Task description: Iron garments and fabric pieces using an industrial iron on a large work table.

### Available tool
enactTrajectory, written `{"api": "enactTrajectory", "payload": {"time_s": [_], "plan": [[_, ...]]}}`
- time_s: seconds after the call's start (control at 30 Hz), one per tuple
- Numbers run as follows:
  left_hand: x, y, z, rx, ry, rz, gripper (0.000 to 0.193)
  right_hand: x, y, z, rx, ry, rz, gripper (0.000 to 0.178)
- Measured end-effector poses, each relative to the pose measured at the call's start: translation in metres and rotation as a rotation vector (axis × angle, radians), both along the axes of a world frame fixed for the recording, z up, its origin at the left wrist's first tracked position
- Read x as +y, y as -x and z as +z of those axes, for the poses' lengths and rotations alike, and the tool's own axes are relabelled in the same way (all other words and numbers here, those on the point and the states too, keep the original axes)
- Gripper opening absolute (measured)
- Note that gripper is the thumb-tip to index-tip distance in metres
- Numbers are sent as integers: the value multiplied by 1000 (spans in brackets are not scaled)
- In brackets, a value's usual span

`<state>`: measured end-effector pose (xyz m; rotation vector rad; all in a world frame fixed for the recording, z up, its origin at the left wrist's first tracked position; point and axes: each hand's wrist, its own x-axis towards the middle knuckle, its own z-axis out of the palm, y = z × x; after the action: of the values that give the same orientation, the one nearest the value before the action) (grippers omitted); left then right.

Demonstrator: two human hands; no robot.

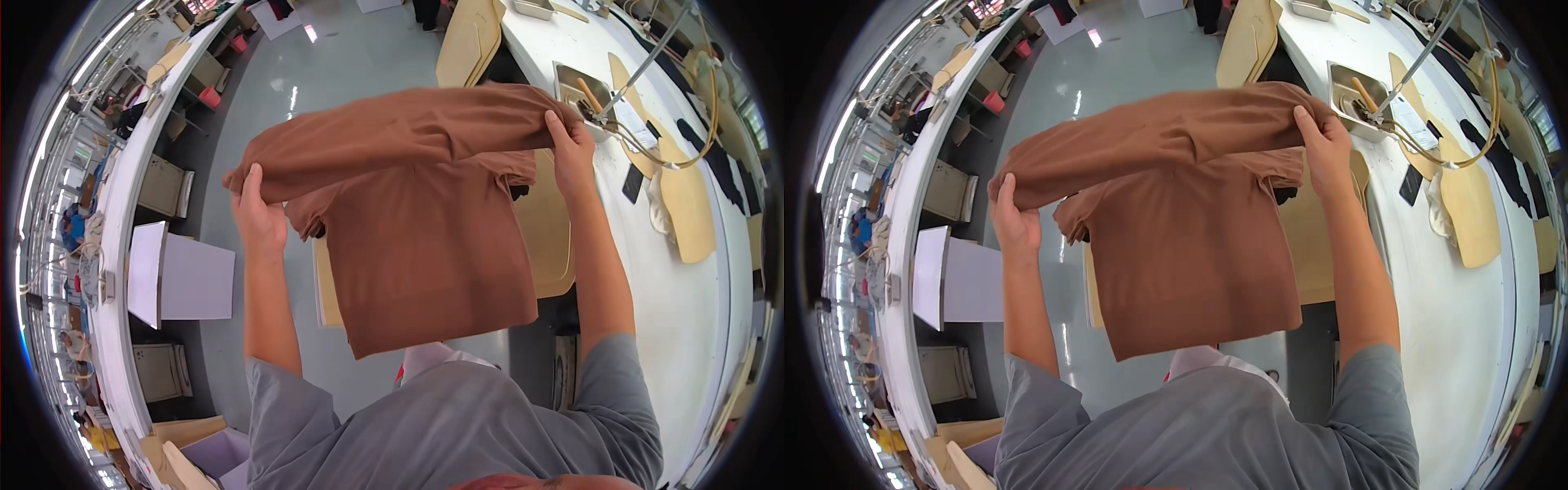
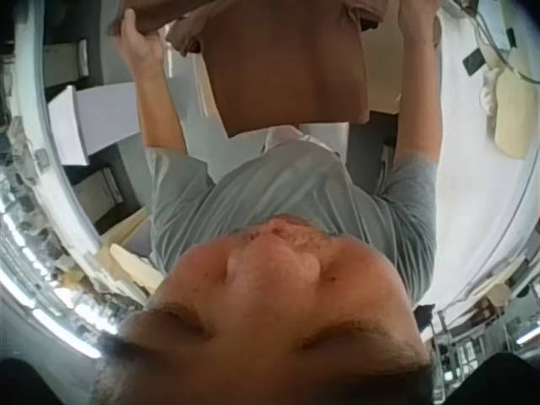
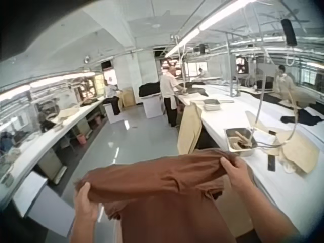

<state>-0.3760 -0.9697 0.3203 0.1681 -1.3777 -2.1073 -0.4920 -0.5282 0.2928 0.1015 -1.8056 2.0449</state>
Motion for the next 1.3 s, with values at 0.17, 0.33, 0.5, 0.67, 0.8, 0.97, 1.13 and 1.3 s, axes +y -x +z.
{"api": "enactTrajectory", "payload": {"time_s": [0.17,0.33,0.5,0.67,0.8,0.97,1.13,1.3], "plan": [[-14,13,-92,-439,-87,-14,36,-10,19,-91,-388,-271,-117,47],[-24,-3,-143,-984,748,197,33,-9,11,-160,-381,-827,-286,35],[-41,86,-151,-842,1064,26,35,-33,84,-160,-333,-881,-16,37],[-59,212,-206,-1351,1208,-209,51,-75,189,-182,-537,-1078,143,47],[-75,249,-240,-1351,731,-291,51,-92,223,-207,-848,-631,21,45],[-70,252,-231,-1211,447,-321,40,-100,220,-207,-736,-548,21,33],[-51,232,-185,-861,451,-158,29,-106,202,-160,-315,-1062,-75,21],[-33,152,-123,-450,180,-167,36,-79,118,-74,-24,-867,36,14]]}}
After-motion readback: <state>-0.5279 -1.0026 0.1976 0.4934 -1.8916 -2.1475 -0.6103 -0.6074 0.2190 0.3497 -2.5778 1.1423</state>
